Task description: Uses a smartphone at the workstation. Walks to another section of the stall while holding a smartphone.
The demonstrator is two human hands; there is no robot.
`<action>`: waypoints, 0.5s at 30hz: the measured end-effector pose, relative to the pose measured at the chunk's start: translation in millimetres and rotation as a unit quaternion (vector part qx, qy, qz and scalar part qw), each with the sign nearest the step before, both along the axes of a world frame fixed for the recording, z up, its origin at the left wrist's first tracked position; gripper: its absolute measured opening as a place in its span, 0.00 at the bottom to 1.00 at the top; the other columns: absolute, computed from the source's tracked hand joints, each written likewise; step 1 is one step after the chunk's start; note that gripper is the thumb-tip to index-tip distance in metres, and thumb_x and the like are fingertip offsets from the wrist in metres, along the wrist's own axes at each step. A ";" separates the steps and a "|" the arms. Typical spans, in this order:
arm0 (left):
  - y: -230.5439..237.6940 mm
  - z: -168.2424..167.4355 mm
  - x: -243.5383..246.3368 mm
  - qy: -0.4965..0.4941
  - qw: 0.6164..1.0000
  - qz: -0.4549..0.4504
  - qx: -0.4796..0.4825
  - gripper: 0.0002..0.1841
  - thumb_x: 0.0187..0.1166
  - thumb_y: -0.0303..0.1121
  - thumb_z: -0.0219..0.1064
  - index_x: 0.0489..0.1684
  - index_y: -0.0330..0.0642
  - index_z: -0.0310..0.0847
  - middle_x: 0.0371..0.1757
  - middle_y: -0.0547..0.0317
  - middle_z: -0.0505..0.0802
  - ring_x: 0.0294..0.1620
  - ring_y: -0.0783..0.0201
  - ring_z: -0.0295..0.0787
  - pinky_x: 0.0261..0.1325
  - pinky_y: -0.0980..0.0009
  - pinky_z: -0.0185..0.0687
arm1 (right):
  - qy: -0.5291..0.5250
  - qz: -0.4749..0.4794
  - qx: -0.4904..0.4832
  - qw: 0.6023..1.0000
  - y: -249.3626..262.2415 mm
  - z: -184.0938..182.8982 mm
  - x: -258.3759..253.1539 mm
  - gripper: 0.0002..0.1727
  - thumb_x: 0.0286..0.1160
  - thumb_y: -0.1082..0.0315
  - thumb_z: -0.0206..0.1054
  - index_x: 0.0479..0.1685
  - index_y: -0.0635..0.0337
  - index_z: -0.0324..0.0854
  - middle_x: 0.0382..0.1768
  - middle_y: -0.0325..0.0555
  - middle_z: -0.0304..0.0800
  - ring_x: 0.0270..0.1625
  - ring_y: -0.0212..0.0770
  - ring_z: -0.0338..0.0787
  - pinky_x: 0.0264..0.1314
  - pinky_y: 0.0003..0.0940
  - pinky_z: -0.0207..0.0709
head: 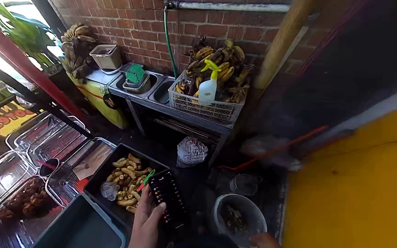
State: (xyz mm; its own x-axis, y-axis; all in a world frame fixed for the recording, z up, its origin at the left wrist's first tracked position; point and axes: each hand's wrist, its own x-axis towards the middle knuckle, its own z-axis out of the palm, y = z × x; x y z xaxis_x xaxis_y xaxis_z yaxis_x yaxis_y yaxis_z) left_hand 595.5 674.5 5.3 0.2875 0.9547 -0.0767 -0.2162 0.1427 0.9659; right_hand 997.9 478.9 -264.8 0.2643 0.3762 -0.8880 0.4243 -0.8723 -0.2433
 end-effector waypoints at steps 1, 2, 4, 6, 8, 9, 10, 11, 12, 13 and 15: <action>3.4 -0.8 9.3 0.003 1.000 0.004 0.003 0.35 0.82 0.24 0.58 0.91 0.32 0.48 0.76 0.37 0.81 0.70 0.45 0.86 0.68 0.50 0.88 | -0.012 0.033 0.004 0.999 15.3 -0.2 14.4 0.23 0.83 0.51 0.67 0.59 0.62 0.90 0.58 0.61 0.93 0.62 0.58 0.92 0.70 0.61 0.80; 6.9 -1.8 18.5 0.008 1.000 0.010 0.006 0.34 0.83 0.25 0.57 0.90 0.32 0.49 0.76 0.37 0.81 0.71 0.44 0.85 0.69 0.50 0.87 | -0.023 0.056 0.010 0.998 30.8 1.0 25.8 0.24 0.80 0.49 0.70 0.57 0.63 0.91 0.58 0.61 0.93 0.64 0.59 0.91 0.73 0.62 0.77; 13.2 -0.9 37.9 0.018 0.999 0.027 0.006 0.32 0.85 0.25 0.56 0.90 0.31 0.51 0.76 0.37 0.82 0.71 0.45 0.85 0.70 0.51 0.87 | -0.038 0.074 0.036 0.996 57.4 -1.9 43.6 0.24 0.73 0.49 0.76 0.52 0.63 0.92 0.55 0.60 0.94 0.64 0.59 0.91 0.74 0.63 0.77; 18.7 0.0 57.2 0.018 0.999 0.043 -0.001 0.32 0.85 0.23 0.55 0.90 0.31 0.49 0.75 0.37 0.82 0.70 0.46 0.86 0.69 0.52 0.88 | -0.043 0.079 0.056 0.994 79.0 -2.3 54.6 0.25 0.71 0.49 0.78 0.51 0.63 0.92 0.53 0.60 0.95 0.62 0.58 0.91 0.72 0.62 0.78; 23.0 -0.9 74.6 0.015 0.999 0.053 -0.003 0.35 0.79 0.18 0.56 0.90 0.30 0.48 0.75 0.37 0.82 0.70 0.46 0.86 0.67 0.52 0.89 | -0.036 0.069 0.066 0.995 92.0 -2.5 61.6 0.25 0.70 0.49 0.79 0.51 0.65 0.91 0.51 0.60 0.94 0.60 0.58 0.92 0.70 0.61 0.79; 25.3 -1.5 82.2 0.012 0.999 0.051 -0.001 0.38 0.75 0.16 0.56 0.90 0.30 0.47 0.75 0.37 0.82 0.69 0.46 0.87 0.67 0.52 0.89 | -0.032 0.066 0.066 0.995 95.7 -3.9 65.1 0.25 0.70 0.50 0.80 0.50 0.65 0.91 0.51 0.60 0.94 0.59 0.58 0.92 0.70 0.61 0.80; 27.6 -2.1 89.3 0.009 0.999 0.049 0.000 0.40 0.71 0.15 0.58 0.89 0.30 0.47 0.75 0.36 0.82 0.69 0.46 0.86 0.66 0.52 0.89 | -0.027 0.064 0.064 0.996 98.1 -5.9 69.2 0.25 0.70 0.50 0.80 0.50 0.65 0.91 0.50 0.60 0.95 0.58 0.57 0.92 0.69 0.61 0.80; 29.6 -3.1 95.8 0.008 0.999 0.048 0.000 0.41 0.69 0.15 0.58 0.89 0.30 0.47 0.75 0.36 0.82 0.70 0.46 0.86 0.66 0.53 0.89 | -0.018 0.065 0.059 0.996 99.1 -9.3 74.2 0.25 0.70 0.50 0.80 0.50 0.65 0.91 0.50 0.60 0.95 0.58 0.57 0.92 0.69 0.60 0.80; 31.2 -3.9 102.1 0.009 0.999 0.049 -0.001 0.41 0.70 0.15 0.59 0.90 0.30 0.46 0.76 0.36 0.81 0.70 0.46 0.86 0.66 0.53 0.88 | -0.009 0.069 0.050 0.996 99.1 -13.8 80.5 0.25 0.71 0.50 0.79 0.52 0.65 0.91 0.51 0.60 0.95 0.59 0.56 0.92 0.70 0.59 0.79; 32.5 -4.6 108.4 0.013 0.999 0.053 -0.003 0.40 0.71 0.17 0.59 0.90 0.30 0.47 0.75 0.36 0.82 0.70 0.46 0.86 0.67 0.53 0.88 | 0.001 0.069 0.038 0.997 98.0 -17.7 87.1 0.25 0.72 0.50 0.78 0.53 0.66 0.91 0.53 0.61 0.94 0.60 0.57 0.92 0.71 0.59 0.79; 35.6 -5.8 120.0 0.018 0.998 0.061 -0.005 0.38 0.74 0.17 0.59 0.89 0.30 0.48 0.75 0.36 0.82 0.70 0.46 0.86 0.68 0.53 0.88 | 0.012 0.061 0.017 0.998 93.4 -27.7 101.2 0.25 0.76 0.51 0.75 0.57 0.67 0.89 0.55 0.62 0.93 0.61 0.58 0.92 0.72 0.59 0.79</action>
